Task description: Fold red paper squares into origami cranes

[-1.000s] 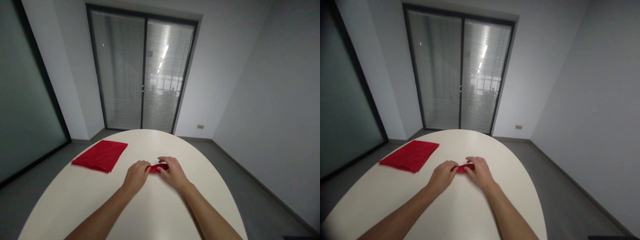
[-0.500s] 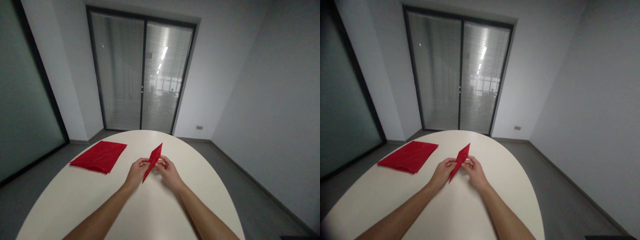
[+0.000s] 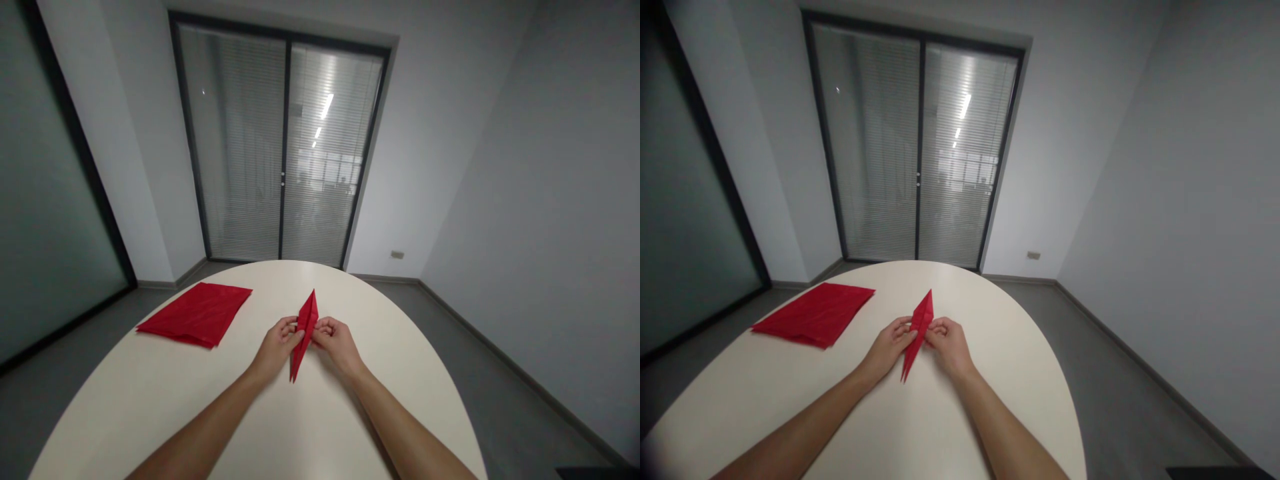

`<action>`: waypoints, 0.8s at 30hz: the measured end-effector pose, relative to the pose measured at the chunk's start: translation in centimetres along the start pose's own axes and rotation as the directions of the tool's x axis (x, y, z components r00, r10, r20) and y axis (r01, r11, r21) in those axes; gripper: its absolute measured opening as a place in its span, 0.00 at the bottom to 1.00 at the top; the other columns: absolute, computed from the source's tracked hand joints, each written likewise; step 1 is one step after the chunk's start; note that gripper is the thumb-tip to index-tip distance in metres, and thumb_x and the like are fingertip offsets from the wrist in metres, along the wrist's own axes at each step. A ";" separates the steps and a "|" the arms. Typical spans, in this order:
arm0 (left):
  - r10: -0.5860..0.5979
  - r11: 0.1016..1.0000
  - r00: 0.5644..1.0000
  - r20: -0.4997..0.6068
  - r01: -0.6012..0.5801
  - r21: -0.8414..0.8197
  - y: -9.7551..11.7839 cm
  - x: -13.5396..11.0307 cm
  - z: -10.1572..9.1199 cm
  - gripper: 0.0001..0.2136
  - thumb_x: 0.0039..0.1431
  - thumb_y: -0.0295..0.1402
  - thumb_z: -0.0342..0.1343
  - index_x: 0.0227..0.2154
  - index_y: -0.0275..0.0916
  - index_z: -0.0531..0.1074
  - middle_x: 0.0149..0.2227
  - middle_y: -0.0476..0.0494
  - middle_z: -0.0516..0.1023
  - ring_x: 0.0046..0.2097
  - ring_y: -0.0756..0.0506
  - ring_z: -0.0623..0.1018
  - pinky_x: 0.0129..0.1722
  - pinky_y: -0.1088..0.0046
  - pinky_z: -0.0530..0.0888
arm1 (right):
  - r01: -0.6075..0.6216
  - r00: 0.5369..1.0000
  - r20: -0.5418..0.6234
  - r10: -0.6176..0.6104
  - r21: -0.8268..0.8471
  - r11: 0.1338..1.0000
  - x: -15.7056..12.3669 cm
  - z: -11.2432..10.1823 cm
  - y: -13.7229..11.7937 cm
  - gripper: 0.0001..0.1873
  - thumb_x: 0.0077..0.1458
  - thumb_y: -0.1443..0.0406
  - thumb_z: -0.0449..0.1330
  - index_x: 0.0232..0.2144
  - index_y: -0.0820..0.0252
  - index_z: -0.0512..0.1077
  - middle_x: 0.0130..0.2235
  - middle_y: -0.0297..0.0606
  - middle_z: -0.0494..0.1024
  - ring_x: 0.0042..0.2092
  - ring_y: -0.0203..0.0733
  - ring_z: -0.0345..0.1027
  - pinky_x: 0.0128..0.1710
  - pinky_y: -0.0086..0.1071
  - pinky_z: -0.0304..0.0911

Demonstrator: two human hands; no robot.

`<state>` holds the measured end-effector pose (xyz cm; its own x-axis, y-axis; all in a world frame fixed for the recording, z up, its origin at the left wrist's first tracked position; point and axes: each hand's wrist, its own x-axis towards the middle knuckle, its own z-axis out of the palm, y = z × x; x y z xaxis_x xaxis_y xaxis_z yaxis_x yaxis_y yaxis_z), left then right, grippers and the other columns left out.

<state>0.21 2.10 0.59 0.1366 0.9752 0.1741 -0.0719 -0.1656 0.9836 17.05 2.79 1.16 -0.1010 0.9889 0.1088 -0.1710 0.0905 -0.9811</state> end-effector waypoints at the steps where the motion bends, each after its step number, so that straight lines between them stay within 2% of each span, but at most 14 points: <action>1: -0.002 1.000 1.000 0.004 0.002 -0.024 0.0 0.0 0.0 0.27 0.52 0.49 0.66 0.48 0.37 0.71 0.39 0.39 0.83 0.42 0.40 0.83 0.46 0.61 0.79 | -0.003 1.000 0.001 0.003 -0.012 1.000 -0.1 0.0 -0.1 0.23 0.38 0.52 0.76 0.29 0.60 0.73 0.25 0.33 0.77 0.26 0.38 0.72 0.29 0.32 0.69; 5: 0.017 0.995 1.000 0.000 -0.016 -0.097 -0.1 0.1 0.0 0.28 0.51 0.46 0.67 0.51 0.36 0.70 0.42 0.37 0.83 0.43 0.40 0.83 0.48 0.59 0.79 | -0.011 1.000 0.012 0.011 -0.049 0.999 -0.5 0.4 -0.5 0.20 0.41 0.54 0.74 0.31 0.61 0.76 0.28 0.38 0.80 0.30 0.42 0.75 0.34 0.36 0.72; 11: 0.045 0.998 0.998 -0.050 -0.048 -0.048 -0.4 0.3 0.0 0.26 0.51 0.46 0.67 0.48 0.36 0.71 0.44 0.36 0.83 0.46 0.39 0.83 0.50 0.59 0.78 | 0.024 1.000 -0.009 -0.024 0.000 1.000 -1.1 1.1 -0.8 0.20 0.44 0.56 0.72 0.36 0.57 0.74 0.35 0.37 0.81 0.33 0.41 0.76 0.34 0.35 0.72; 15: 0.053 0.992 0.994 -0.094 -0.063 -0.110 -0.5 0.3 0.1 0.26 0.48 0.45 0.69 0.45 0.37 0.69 0.42 0.38 0.83 0.44 0.40 0.83 0.48 0.60 0.79 | 0.076 0.997 0.025 -0.074 -0.078 0.994 -1.0 1.0 -0.5 0.21 0.46 0.50 0.72 0.33 0.59 0.75 0.32 0.37 0.80 0.31 0.40 0.74 0.35 0.34 0.71; 18: 0.048 0.988 0.994 -0.095 -0.061 -0.144 -0.4 0.2 0.2 0.25 0.46 0.44 0.70 0.43 0.38 0.69 0.40 0.39 0.83 0.42 0.40 0.83 0.46 0.61 0.79 | 0.084 0.996 0.029 -0.080 -0.161 0.983 -1.0 0.8 -0.3 0.24 0.48 0.47 0.70 0.35 0.62 0.78 0.31 0.40 0.81 0.31 0.41 0.73 0.34 0.34 0.69; 24: 0.018 0.989 0.996 -0.082 -0.030 -0.143 0.4 0.0 0.4 0.25 0.43 0.45 0.72 0.39 0.38 0.70 0.38 0.41 0.83 0.40 0.41 0.84 0.44 0.64 0.79 | 0.091 0.996 0.040 -0.085 -0.184 0.979 -0.9 0.6 -0.6 0.23 0.47 0.49 0.71 0.35 0.62 0.80 0.33 0.42 0.83 0.33 0.42 0.73 0.37 0.35 0.68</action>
<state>0.57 1.97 1.01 0.0536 0.9808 0.1877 -0.2165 -0.1720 0.9610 16.66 1.76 1.69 -0.1254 0.9721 0.1981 0.0039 0.2001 -0.9798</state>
